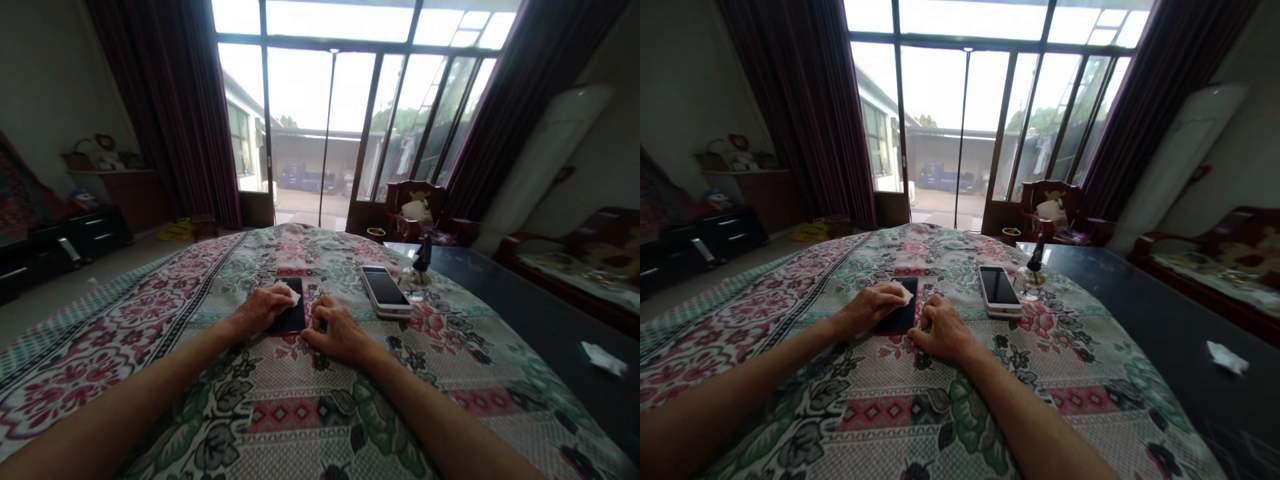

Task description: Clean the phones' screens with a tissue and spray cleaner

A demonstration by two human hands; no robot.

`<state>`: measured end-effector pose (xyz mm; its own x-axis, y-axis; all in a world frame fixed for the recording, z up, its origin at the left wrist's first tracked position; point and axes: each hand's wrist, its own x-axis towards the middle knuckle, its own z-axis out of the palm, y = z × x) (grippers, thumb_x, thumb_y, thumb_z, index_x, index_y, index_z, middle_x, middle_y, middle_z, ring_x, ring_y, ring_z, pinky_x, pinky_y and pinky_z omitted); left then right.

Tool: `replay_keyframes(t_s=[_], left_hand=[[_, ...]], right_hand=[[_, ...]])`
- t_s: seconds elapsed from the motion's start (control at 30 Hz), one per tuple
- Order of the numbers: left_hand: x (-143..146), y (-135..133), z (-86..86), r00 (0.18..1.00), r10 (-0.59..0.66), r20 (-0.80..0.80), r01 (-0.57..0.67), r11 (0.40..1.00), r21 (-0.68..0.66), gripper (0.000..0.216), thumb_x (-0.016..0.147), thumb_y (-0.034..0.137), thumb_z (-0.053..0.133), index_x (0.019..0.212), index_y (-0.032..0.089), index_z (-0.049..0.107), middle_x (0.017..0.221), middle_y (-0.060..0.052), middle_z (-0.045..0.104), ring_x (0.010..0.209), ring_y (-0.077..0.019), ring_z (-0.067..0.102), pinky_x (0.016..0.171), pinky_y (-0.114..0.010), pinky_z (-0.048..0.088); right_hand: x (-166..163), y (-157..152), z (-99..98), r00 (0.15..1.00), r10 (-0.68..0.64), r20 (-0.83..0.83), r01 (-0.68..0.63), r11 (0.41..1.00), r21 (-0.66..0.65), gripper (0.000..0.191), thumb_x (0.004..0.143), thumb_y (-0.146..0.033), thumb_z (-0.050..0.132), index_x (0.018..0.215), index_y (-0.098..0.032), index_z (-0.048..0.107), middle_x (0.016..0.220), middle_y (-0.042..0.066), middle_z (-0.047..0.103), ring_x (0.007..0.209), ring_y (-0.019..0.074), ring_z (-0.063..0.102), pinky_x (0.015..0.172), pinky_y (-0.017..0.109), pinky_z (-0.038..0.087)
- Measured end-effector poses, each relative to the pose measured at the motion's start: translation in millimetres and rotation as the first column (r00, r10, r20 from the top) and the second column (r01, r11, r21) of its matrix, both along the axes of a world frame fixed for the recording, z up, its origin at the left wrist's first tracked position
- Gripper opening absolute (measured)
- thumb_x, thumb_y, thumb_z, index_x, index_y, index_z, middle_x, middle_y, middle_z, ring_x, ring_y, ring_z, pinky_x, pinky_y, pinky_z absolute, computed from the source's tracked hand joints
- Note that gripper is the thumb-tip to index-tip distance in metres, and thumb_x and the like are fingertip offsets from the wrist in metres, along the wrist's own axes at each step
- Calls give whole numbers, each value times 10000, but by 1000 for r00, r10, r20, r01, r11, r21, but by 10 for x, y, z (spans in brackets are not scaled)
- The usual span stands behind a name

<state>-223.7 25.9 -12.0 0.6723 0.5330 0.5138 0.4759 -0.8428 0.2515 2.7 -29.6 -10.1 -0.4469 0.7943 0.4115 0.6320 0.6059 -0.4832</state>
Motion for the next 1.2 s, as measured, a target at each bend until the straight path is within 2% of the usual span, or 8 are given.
replay_keyframes(t_s=[0.13,0.23,0.3,0.47,0.63,0.83,1.03,1.2], left_hand=[[-70,-195,151,983,-170,-65,166,983,-75,232,946,225,476,953,234,708,993,-24,699,891,-139,628,853,-301,474],[-158,-233,266,961,-233,-147,207,963,-172,247,935,187,474,872,245,705,925,8,698,817,-105,627,800,-254,475],[-197,-213,291,965,-200,-167,169,969,-180,252,928,175,475,835,237,701,905,8,697,804,-101,626,779,-238,480],[-94,-207,217,989,25,-144,-27,1000,-11,256,942,192,457,895,210,708,957,-44,698,893,-153,618,816,-291,487],[-39,-229,229,968,-162,-191,149,985,-81,254,961,230,460,927,244,711,947,-15,696,844,-124,622,835,-277,475],[-272,-88,164,989,30,-143,-35,999,-34,242,948,236,474,906,243,712,968,-22,701,879,-144,633,801,-283,498],[54,-348,263,964,-199,-177,186,979,-88,279,970,226,438,878,219,702,928,-26,676,849,-129,604,840,-282,464],[-145,-263,346,960,-185,-209,155,977,-149,260,967,241,442,899,233,693,936,-14,680,827,-112,609,794,-243,463]], right_hand=[[3,-3,7,1000,1,11,-1,1000,-2,271,721,-259,713,621,-203,467,871,37,561,810,165,522,752,308,443],[0,-4,16,1000,-4,16,4,1000,-4,275,723,-265,714,619,-203,467,860,38,563,814,168,523,758,312,441],[-3,-6,15,1000,-7,11,8,1000,-6,279,723,-271,716,617,-202,467,863,39,563,811,167,522,751,310,442],[0,-8,3,1000,-12,8,12,1000,-4,257,729,-264,703,620,-203,478,853,32,551,799,163,519,741,305,447],[-2,-5,2,1000,-4,11,4,1000,6,248,729,-250,693,619,-207,475,862,33,556,811,167,523,767,316,456],[-17,-15,24,1000,-12,5,12,1000,-11,248,730,-242,690,611,-206,475,853,35,555,810,168,526,754,314,454],[-3,-13,19,1000,11,13,-11,1000,0,238,735,-229,680,622,-204,472,884,36,565,849,170,522,786,315,446],[-5,-3,-3,1000,-8,2,8,1000,1,246,731,-248,693,621,-207,477,867,33,558,829,169,523,770,314,445]])
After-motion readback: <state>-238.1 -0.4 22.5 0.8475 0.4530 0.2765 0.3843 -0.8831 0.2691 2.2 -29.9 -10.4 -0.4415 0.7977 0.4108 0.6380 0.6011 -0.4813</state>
